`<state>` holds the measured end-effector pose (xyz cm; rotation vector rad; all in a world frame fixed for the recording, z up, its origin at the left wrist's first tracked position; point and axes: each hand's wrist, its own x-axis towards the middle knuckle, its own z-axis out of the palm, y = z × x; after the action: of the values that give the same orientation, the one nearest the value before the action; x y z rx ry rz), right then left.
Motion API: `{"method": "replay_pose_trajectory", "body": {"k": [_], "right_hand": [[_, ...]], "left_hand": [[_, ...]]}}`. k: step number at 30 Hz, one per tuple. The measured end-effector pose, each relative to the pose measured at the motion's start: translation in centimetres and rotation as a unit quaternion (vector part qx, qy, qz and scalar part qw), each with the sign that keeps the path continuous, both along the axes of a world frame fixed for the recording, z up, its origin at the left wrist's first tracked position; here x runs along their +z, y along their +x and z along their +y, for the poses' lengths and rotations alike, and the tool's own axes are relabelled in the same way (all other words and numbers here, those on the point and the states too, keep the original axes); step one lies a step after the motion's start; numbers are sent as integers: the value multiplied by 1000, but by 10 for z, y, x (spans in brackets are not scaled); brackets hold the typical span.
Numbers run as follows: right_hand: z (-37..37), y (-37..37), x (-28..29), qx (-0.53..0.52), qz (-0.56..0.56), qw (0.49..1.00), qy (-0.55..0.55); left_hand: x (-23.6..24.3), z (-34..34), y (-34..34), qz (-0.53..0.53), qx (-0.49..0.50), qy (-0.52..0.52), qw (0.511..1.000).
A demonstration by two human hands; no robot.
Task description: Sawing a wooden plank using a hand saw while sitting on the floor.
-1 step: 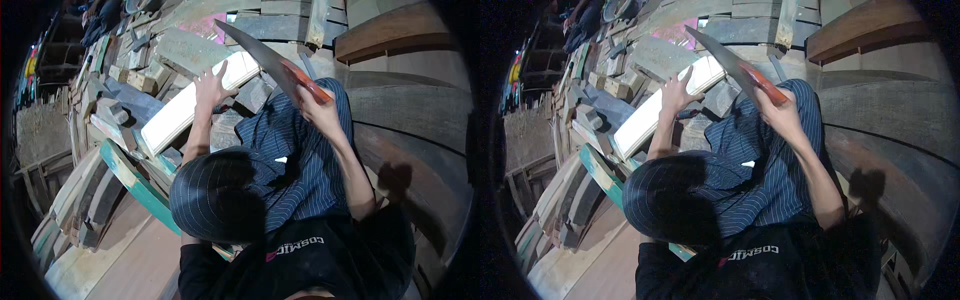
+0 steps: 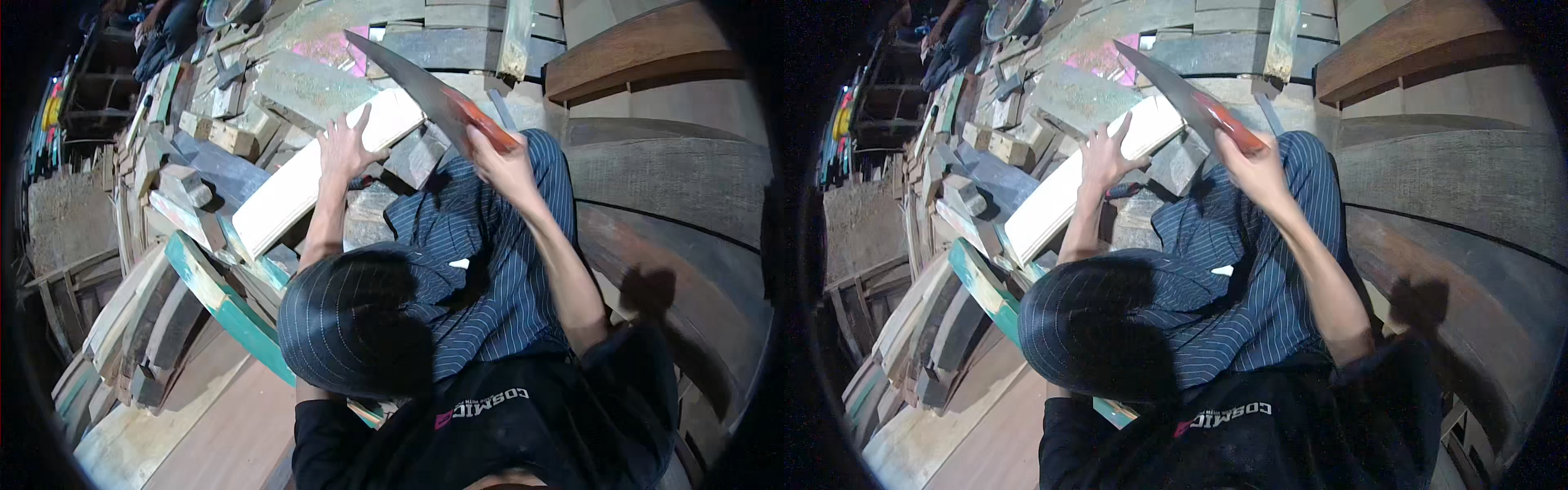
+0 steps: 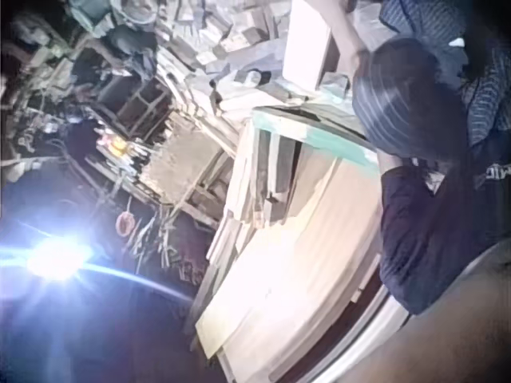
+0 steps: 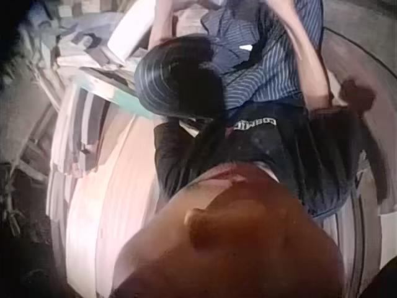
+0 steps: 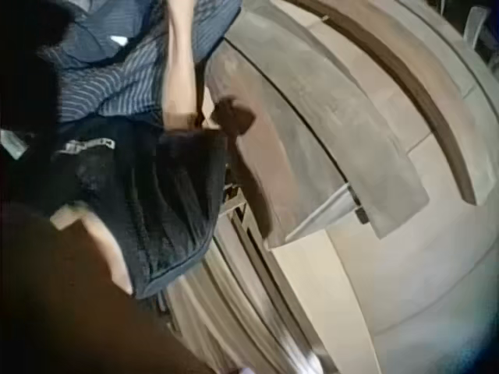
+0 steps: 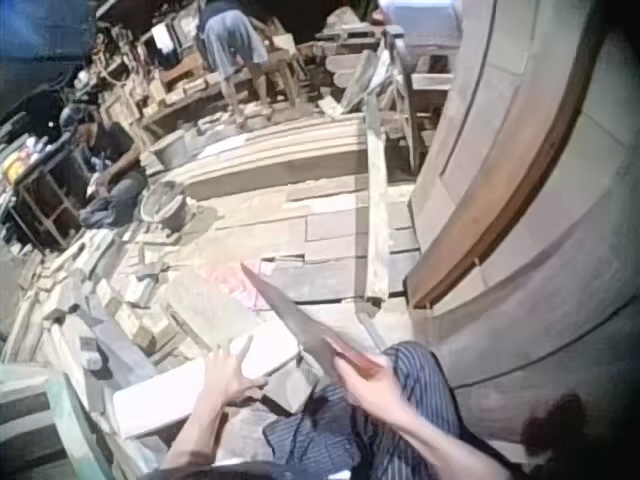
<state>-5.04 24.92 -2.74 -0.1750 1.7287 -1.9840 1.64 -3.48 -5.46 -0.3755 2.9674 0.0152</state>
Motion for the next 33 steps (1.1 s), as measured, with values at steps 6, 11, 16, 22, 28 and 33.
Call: {"method": "replay_pose_trajectory", "body": {"k": [6, 11, 16, 22, 28, 33], "right_hand": [[15, 2, 5, 1, -21, 1000, 3], [116, 59, 45, -35, -62, 997, 19], [20, 22, 6, 2, -35, 999, 5], [-13, -32, -20, -33, 54, 998, 4], [106, 58, 45, -51, -77, 995, 38], [109, 67, 63, 10, 99, 987, 130]], "left_hand": [[3, 9, -3, -7, 16, 5, 1000], [12, 4, -13, 17, 9, 4, 1000], [4, -11, 7, 1, 1, -7, 1000], [-2, 20, -25, -7, -5, 13, 1000], [7, 8, -9, 3, 14, -7, 1000], [6, 11, -15, -10, 15, 6, 1000]]}}
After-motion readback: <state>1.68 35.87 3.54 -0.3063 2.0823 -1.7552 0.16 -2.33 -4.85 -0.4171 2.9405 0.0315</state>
